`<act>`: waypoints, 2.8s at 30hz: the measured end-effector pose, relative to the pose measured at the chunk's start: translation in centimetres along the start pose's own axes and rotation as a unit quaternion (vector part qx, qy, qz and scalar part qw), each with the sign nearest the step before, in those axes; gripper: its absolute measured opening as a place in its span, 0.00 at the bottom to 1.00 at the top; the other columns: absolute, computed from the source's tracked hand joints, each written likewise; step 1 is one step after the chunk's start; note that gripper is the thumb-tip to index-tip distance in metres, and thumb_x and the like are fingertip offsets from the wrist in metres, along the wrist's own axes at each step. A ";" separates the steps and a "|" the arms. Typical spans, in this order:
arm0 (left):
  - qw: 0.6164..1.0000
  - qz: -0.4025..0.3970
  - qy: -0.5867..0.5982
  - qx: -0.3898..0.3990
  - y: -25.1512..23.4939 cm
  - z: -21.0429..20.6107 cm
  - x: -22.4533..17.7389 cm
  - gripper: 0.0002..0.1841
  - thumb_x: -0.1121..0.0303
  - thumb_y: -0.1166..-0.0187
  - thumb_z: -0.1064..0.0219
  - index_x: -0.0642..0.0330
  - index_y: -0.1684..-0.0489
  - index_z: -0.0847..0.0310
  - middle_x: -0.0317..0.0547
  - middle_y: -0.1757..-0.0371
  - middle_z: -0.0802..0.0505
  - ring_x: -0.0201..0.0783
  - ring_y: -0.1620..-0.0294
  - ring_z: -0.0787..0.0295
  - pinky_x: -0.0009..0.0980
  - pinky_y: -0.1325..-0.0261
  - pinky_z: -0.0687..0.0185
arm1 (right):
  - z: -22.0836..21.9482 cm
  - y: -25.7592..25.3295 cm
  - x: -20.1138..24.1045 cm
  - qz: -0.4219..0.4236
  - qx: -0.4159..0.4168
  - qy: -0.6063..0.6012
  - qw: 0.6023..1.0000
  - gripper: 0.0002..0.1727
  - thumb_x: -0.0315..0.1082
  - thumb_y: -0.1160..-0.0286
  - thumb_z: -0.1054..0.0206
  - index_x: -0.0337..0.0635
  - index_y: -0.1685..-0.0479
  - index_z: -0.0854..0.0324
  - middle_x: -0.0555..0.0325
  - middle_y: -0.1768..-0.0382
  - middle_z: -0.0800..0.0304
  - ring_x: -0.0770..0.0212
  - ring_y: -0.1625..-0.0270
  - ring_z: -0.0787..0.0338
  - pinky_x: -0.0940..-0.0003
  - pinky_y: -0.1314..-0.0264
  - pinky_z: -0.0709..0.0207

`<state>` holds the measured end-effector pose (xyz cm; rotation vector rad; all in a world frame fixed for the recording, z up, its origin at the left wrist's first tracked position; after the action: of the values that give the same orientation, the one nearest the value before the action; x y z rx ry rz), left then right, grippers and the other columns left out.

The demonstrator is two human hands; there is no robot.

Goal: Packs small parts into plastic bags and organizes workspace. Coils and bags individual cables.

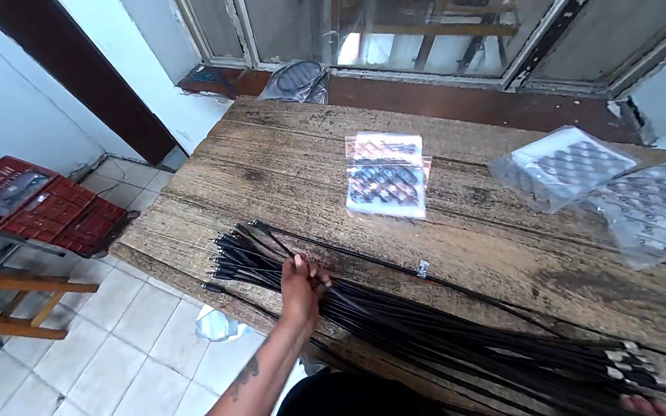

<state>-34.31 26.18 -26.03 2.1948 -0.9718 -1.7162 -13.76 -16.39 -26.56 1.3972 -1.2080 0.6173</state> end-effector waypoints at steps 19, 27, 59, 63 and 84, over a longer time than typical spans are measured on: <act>0.914 -0.146 -0.282 0.254 3.2 5.0 3.9 0.16 0.60 0.15 0.38 0.61 0.41 0.16 0.34 0.69 0.10 0.27 0.74 0.16 0.26 0.68 0.16 | -17.8 11.1 -6.3 0.521 0.408 0.546 0.514 0.57 0.85 0.40 0.45 0.43 0.25 0.21 0.55 0.64 0.08 0.54 0.67 0.11 0.51 0.66 0.18; 0.983 -0.084 -0.125 0.106 3.8 -5.7 8.0 0.10 0.66 0.13 0.52 0.59 0.57 0.26 0.26 0.82 0.27 0.20 0.85 0.34 0.19 0.78 0.31 | -13.3 12.6 -9.5 0.230 0.437 0.551 0.673 0.85 0.91 0.69 0.33 0.34 0.06 0.51 0.31 0.14 0.39 0.34 0.17 0.29 0.32 0.25 0.28; 0.490 -0.585 -0.575 0.294 -0.3 -5.2 5.6 0.27 0.83 0.30 0.34 0.56 0.29 0.14 0.41 0.29 0.09 0.45 0.58 0.05 0.40 0.64 0.10 | -18.7 8.8 -8.6 0.217 0.282 0.624 0.696 0.50 0.79 0.53 0.26 0.55 0.30 0.14 0.36 0.25 0.21 0.33 0.29 0.18 0.30 0.37 0.24; 0.523 -0.562 -0.533 0.356 4.3 -5.6 6.9 0.24 0.83 0.26 0.37 0.58 0.30 0.15 0.43 0.29 0.10 0.44 0.51 0.04 0.37 0.57 0.08 | -17.2 11.2 -9.9 0.254 0.244 0.588 0.728 0.38 0.62 0.51 0.19 0.46 0.40 0.08 0.35 0.34 0.13 0.33 0.34 0.13 0.33 0.36 0.22; 0.719 -0.272 -0.473 0.430 6.4 2.4 10.2 0.11 0.70 0.20 0.37 0.70 0.66 0.11 0.57 0.62 0.06 0.48 0.56 0.06 0.46 0.47 0.12 | -21.5 11.0 -15.3 0.263 0.251 0.633 0.684 0.58 0.74 0.54 0.23 0.48 0.18 0.25 0.30 0.12 0.42 0.30 0.11 0.42 0.35 0.11 0.49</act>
<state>-37.73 15.75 -31.58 2.0392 -1.7216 -3.4182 -23.14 10.33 -30.81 0.5962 -0.2075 2.0180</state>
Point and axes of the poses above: each hand's wrist, its own y-axis away from the middle knuckle, its own z-axis out of the back of the hand, x = y × z, the point moved 4 cm from there along -y, towards the middle knuckle
